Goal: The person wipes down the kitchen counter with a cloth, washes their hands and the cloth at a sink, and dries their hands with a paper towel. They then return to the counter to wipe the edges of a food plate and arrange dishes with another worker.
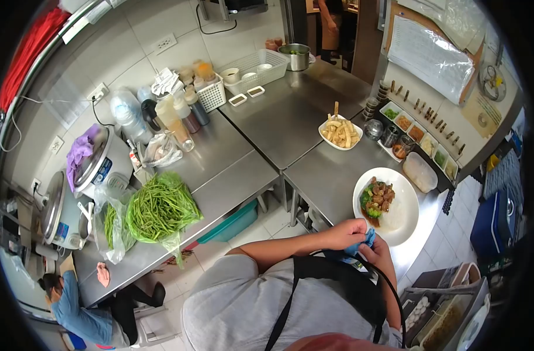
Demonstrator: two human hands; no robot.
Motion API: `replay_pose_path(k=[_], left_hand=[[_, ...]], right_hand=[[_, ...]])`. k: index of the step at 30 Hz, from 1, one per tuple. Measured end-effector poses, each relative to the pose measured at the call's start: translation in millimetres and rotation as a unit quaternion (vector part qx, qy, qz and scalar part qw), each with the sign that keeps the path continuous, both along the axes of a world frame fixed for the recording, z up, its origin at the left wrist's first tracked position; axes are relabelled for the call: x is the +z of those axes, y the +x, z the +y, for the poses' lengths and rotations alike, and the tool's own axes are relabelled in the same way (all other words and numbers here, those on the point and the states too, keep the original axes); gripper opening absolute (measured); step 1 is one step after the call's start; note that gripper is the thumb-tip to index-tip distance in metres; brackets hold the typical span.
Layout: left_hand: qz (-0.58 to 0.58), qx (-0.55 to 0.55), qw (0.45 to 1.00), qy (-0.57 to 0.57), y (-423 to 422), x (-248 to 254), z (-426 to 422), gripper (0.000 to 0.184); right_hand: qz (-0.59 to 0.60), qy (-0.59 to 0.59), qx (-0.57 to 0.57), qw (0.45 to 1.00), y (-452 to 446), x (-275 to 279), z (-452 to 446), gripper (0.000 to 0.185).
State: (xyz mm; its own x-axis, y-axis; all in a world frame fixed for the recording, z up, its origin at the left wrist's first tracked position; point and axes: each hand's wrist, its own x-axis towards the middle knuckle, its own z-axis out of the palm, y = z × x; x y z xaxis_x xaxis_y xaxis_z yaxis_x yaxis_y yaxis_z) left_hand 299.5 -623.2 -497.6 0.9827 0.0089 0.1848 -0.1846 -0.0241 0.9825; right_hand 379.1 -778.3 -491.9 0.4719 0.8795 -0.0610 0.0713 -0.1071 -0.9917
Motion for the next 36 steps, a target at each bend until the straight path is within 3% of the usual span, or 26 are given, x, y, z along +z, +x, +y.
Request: replay_pose_path(k=[2, 9, 13, 15, 17, 19, 20, 21, 22, 23, 26, 29, 30, 33, 35, 36], left_hand=[[0.017, 0.004, 0.999, 0.042, 6, 3, -3, 0.010], [-0.033, -0.008, 0.988, 0.151, 50, 8, -18, 0.009], [-0.054, -0.053, 0.983, 0.167, 69, 14, -36, 0.008], [-0.064, -0.090, 0.979, 0.173, 72, 20, -40, 0.008], [-0.053, -0.024, 0.983, 0.177, 87, 13, -35, 0.007], [-0.107, 0.062, 0.983, 0.133, 97, -2, -15, 0.007], [-0.127, 0.071, 0.989, -0.013, 105, -20, -6, 0.006], [-0.061, 0.111, 0.990, -0.054, 98, -5, 4, 0.004], [-0.133, 0.206, 0.969, 0.042, 98, 6, 16, 0.006], [-0.118, 0.260, 0.958, -0.006, 99, -4, 27, 0.008], [-0.021, 0.358, 0.924, 0.130, 102, -57, 76, 0.024], [0.111, 0.365, 0.923, 0.047, 104, -79, 72, 0.029], [0.141, 0.339, 0.930, 0.005, 105, -81, 66, 0.033], [0.179, 0.333, 0.925, 0.039, 110, -80, 49, 0.033], [0.160, 0.334, 0.920, 0.125, 116, -107, 57, 0.031], [0.159, 0.336, 0.914, 0.161, 116, -102, 56, 0.030]], right_hand=[[0.003, -0.033, -0.021, 0.999, 5, 5, -3, 0.019], [0.043, -0.059, -0.065, 0.995, 20, 14, -35, 0.020], [0.001, -0.096, -0.090, 0.991, 35, 29, -77, 0.020], [0.100, -0.028, -0.127, 0.986, 38, 23, -95, 0.023], [0.153, 0.064, -0.226, 0.960, 43, -12, -133, 0.029], [0.207, 0.157, -0.227, 0.939, 36, 23, -140, 0.034], [0.238, 0.242, -0.274, 0.900, 37, 24, -154, 0.033], [0.249, 0.281, -0.279, 0.884, 38, 30, -166, 0.033], [0.255, 0.321, -0.280, 0.868, 44, 35, -176, 0.035], [0.253, 0.367, -0.272, 0.853, 51, 38, -185, 0.037], [0.186, 0.394, -0.280, 0.856, 60, 50, -191, 0.043], [0.195, 0.389, -0.343, 0.832, 74, 46, -186, 0.046], [0.191, 0.393, -0.309, 0.844, 81, 44, -181, 0.047], [0.303, 0.391, -0.334, 0.803, 109, 18, -171, 0.052], [0.321, 0.380, -0.235, 0.835, 127, 4, -159, 0.054], [0.351, 0.361, -0.293, 0.813, 139, -8, -157, 0.054]])
